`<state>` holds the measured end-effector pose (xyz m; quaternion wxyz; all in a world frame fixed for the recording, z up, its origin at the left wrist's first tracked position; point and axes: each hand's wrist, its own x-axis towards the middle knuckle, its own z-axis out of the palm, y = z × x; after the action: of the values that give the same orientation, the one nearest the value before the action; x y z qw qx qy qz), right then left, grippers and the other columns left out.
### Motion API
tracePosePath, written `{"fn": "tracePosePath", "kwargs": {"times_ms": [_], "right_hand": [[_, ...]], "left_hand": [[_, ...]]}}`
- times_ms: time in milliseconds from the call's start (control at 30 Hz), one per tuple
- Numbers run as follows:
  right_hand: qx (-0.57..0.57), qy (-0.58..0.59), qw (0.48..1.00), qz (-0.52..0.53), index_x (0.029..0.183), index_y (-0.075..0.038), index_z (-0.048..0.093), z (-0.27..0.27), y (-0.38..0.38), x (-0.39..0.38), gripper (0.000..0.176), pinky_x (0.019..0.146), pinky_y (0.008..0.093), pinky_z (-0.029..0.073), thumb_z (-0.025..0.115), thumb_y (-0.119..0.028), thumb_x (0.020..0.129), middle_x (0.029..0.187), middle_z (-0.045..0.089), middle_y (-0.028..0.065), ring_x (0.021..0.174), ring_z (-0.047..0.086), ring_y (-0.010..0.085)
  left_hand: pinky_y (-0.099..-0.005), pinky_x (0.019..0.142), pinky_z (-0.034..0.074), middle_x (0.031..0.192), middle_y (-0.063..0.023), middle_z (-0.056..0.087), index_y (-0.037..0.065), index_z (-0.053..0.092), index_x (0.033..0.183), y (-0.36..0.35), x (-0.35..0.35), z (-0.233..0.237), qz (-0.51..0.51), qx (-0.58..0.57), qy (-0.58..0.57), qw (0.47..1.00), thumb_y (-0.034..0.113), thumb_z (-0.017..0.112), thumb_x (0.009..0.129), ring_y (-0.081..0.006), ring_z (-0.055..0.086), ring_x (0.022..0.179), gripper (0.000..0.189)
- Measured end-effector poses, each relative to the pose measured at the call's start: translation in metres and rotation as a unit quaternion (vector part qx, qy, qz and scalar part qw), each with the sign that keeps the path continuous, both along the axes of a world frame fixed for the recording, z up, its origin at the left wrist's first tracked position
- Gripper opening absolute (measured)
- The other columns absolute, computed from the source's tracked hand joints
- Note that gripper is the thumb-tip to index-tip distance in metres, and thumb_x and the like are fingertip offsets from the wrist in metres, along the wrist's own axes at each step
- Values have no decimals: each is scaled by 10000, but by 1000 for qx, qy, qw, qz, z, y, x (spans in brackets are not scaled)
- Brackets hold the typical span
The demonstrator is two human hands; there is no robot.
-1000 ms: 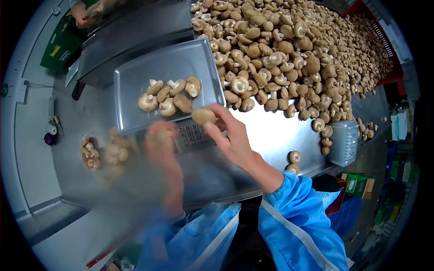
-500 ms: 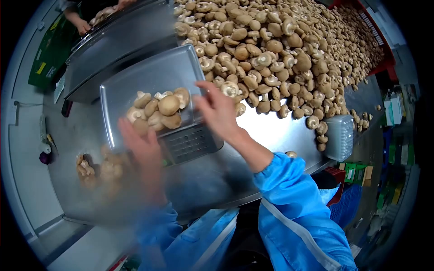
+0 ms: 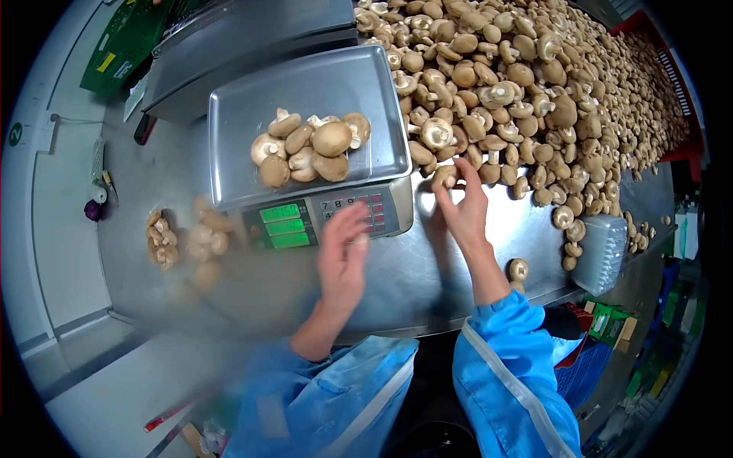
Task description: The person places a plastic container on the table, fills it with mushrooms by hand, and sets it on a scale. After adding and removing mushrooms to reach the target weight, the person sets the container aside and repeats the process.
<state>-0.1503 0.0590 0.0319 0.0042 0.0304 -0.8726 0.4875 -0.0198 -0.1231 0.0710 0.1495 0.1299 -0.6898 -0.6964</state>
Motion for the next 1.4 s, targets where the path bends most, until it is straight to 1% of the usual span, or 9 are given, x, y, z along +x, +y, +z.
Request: {"fn": "tracePosePath", "kwargs": {"times_ms": [167, 300, 400, 433, 567, 767, 867, 1067, 1400], "right_hand": [[-11, 27, 967, 251, 1281, -30, 544, 50, 4, 75, 563, 1005, 423, 445, 742, -114, 760, 1266, 581, 180, 1187, 545, 365], [-53, -18, 963, 265, 1308, -37, 526, 57, 13, 103, 593, 1089, 447, 365, 749, -154, 772, 1321, 542, 186, 1280, 469, 388], [-27, -15, 971, 236, 1291, -31, 543, 57, 38, 108, 522, 1060, 441, 402, 720, -157, 817, 1312, 552, 187, 1252, 496, 391], [-7, -13, 976, 215, 1283, -30, 550, 49, 50, 110, 501, 1051, 439, 412, 713, -152, 826, 1307, 555, 187, 1244, 504, 390], [95, 39, 991, 83, 1212, -29, 594, 36, 100, 117, 372, 1027, 439, 427, 666, -91, 852, 1282, 561, 199, 1218, 513, 395], [238, 8, 964, -122, 1286, -15, 522, 15, 208, 142, 488, 1046, 451, 410, 667, -85, 825, 1341, 494, 233, 1244, 478, 416], [241, -42, 961, -125, 1332, -5, 484, 13, 228, 146, 555, 999, 439, 450, 686, -132, 831, 1335, 500, 239, 1191, 531, 406], [239, -153, 950, -129, 1328, -44, 502, 20, 199, 160, 592, 878, 434, 518, 726, -279, 834, 1226, 576, 212, 1033, 629, 366], [41, -146, 975, -164, 1359, -27, 497, 5, 188, 125, 619, 850, 355, 540, 733, -96, 791, 1045, 679, 182, 944, 684, 274]], "left_hand": [[-384, 952, 496, 1375, -158, 515, 26, 423, 1401, 32, 4, -20, -52, 457, -131, 878, 230, 419, 1063, -251, 588, 1153, 395], [-344, 773, 580, 1256, -149, 569, 20, 481, 1333, 38, 7, -9, -124, 364, -205, 900, 214, 410, 1063, -240, 649, 1017, 340], [-345, 785, 575, 1178, -150, 609, -8, 543, 1244, 15, 3, 1, -107, 313, -138, 934, 161, 431, 1041, -245, 662, 992, 287], [-401, 766, 586, 1112, -214, 628, -30, 548, 1216, 7, -4, 15, -49, 228, -102, 967, 164, 413, 1027, -335, 678, 948, 302], [-361, 823, 574, 1200, -206, 607, -64, 530, 1248, -32, -16, 51, 39, -6, -5, 999, 125, 445, 1012, -296, 653, 1050, 314], [-334, 1002, 464, 1254, -144, 614, -33, 607, 1201, 24, -5, 28, -45, -107, -148, 982, 28, 515, 946, -212, 615, 1117, 278], [-330, 999, 456, 1251, -132, 609, -14, 627, 1162, 65, -10, -14, -174, -237, -65, 954, -1, 581, 885, -217, 589, 1149, 281], [-399, 1031, 421, 1262, -178, 576, 1, 612, 1111, 102, -50, -31, -179, -320, 37, 930, -18, 622, 816, -340, 559, 1166, 296], [-473, 1101, 355, 1373, -221, 481, -11, 576, 1176, 100, -27, -52, -163, -420, 79, 889, 0, 650, 776, -433, 410, 1335, 407]]}}
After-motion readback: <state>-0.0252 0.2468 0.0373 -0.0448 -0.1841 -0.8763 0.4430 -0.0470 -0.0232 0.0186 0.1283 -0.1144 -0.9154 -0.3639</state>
